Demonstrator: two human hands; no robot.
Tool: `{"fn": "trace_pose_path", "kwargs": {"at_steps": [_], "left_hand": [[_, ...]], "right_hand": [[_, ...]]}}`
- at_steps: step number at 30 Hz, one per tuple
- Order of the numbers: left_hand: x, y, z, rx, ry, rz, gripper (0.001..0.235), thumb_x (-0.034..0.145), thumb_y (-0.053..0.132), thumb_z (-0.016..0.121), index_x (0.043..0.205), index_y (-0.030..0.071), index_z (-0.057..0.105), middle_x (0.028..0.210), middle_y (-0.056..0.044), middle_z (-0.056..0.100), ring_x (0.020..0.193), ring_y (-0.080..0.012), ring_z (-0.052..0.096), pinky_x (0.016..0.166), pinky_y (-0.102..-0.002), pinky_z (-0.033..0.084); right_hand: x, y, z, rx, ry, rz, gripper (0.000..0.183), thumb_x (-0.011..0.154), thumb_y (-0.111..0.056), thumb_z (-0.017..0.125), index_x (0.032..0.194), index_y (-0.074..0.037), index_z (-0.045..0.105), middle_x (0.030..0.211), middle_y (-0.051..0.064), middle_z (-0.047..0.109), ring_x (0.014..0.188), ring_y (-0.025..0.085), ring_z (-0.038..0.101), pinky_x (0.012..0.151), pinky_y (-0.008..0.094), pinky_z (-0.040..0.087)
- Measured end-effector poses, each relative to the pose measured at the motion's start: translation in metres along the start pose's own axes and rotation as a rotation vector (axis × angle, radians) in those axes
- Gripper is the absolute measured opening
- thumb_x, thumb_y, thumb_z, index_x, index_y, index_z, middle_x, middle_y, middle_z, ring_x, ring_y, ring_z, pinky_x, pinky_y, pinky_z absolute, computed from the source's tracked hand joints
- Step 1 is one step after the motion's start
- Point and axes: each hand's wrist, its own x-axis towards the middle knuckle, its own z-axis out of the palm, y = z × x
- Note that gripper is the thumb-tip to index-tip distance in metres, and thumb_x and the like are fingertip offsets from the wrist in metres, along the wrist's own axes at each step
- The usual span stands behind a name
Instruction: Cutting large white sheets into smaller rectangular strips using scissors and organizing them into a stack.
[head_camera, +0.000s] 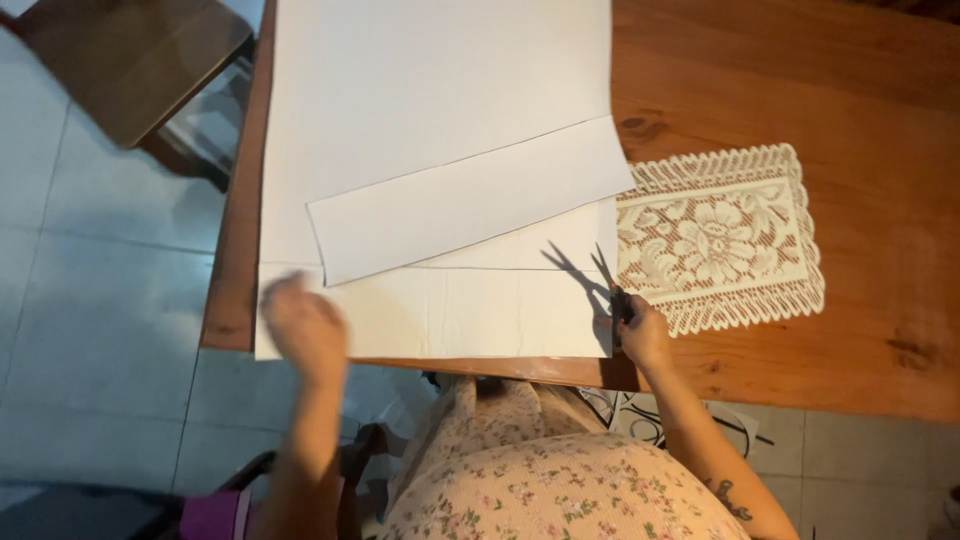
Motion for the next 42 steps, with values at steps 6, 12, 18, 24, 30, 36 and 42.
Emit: {"fn": "trace_pose_path", "kwargs": {"at_steps": [6,12,18,24,30,36,42], "left_hand": [[-0.058,0.127,-0.016,-0.473,-0.371,0.431,0.043,0.093,0.021,0.066,0.136,0.015,0.064,0.149,-0.011,0.051,0.138,-0.0366,0.044,0.115,-0.053,0.029],[-0.068,0.161,-0.027,-0.224,-0.651,0.484,0.057,0.106,0.047,0.041,0.159,0.026,0.036,0.17,-0.01,0.021,0.157,-0.0318,0.011,0.123,-0.062,-0.007],[-0.085,0.171,-0.013,-0.099,-0.485,0.503,0.063,0.099,0.044,0.049,0.158,0.027,0.036,0.17,-0.01,0.023,0.158,-0.0341,0.013,0.123,-0.065,-0.002],[-0.112,0.222,0.007,-0.151,-0.374,0.188,0.059,0.097,0.044,0.054,0.145,0.009,0.044,0.168,-0.02,0.025,0.159,-0.0418,0.012,0.121,-0.069,-0.008],[-0.119,0.253,0.004,-0.107,-0.329,0.105,0.079,0.102,0.052,0.047,0.156,-0.003,0.027,0.168,-0.029,0.018,0.158,-0.0455,0.005,0.12,-0.068,-0.014],[-0.12,0.255,0.005,-0.062,-0.326,0.102,0.084,0.101,0.054,0.047,0.159,-0.003,0.024,0.168,-0.029,0.017,0.158,-0.0444,0.007,0.121,-0.068,-0.009],[-0.12,0.256,0.006,-0.068,-0.295,0.115,0.084,0.101,0.054,0.046,0.159,-0.002,0.023,0.168,-0.029,0.017,0.157,-0.0451,0.009,0.121,-0.071,-0.003]], "right_hand": [[-0.004,-0.004,-0.002,-0.042,-0.027,0.08,0.031,0.083,-0.018,0.074,0.113,-0.014,0.071,0.095,0.015,0.079,0.101,0.037,0.074,0.089,0.046,0.058],[-0.011,-0.021,-0.035,-0.087,-0.093,0.035,0.038,0.081,-0.023,0.074,0.118,-0.017,0.07,0.104,0.016,0.078,0.105,0.037,0.073,0.092,0.049,0.058],[0.023,-0.008,-0.139,-0.123,-0.283,-0.055,0.055,0.071,-0.042,0.076,0.114,-0.008,0.074,0.102,0.025,0.076,0.107,0.047,0.07,0.092,0.054,0.056],[0.081,0.013,-0.175,-0.173,-0.862,0.058,0.057,0.071,-0.049,0.087,0.094,0.002,0.074,0.074,0.019,0.075,0.07,0.027,0.079,0.051,0.031,0.063],[0.119,-0.007,-0.168,-0.239,-1.107,-0.064,0.059,0.078,-0.055,0.084,0.089,0.001,0.069,0.068,0.015,0.072,0.061,0.022,0.075,0.039,0.022,0.052],[0.132,-0.027,-0.165,-0.342,-1.125,-0.177,0.054,0.077,-0.056,0.086,0.087,-0.004,0.073,0.067,0.012,0.072,0.058,0.018,0.075,0.034,0.019,0.045],[0.141,-0.023,-0.159,-0.319,-1.098,-0.2,0.049,0.075,-0.049,0.089,0.081,-0.003,0.073,0.06,0.01,0.07,0.05,0.018,0.071,0.034,0.02,0.044]]}}
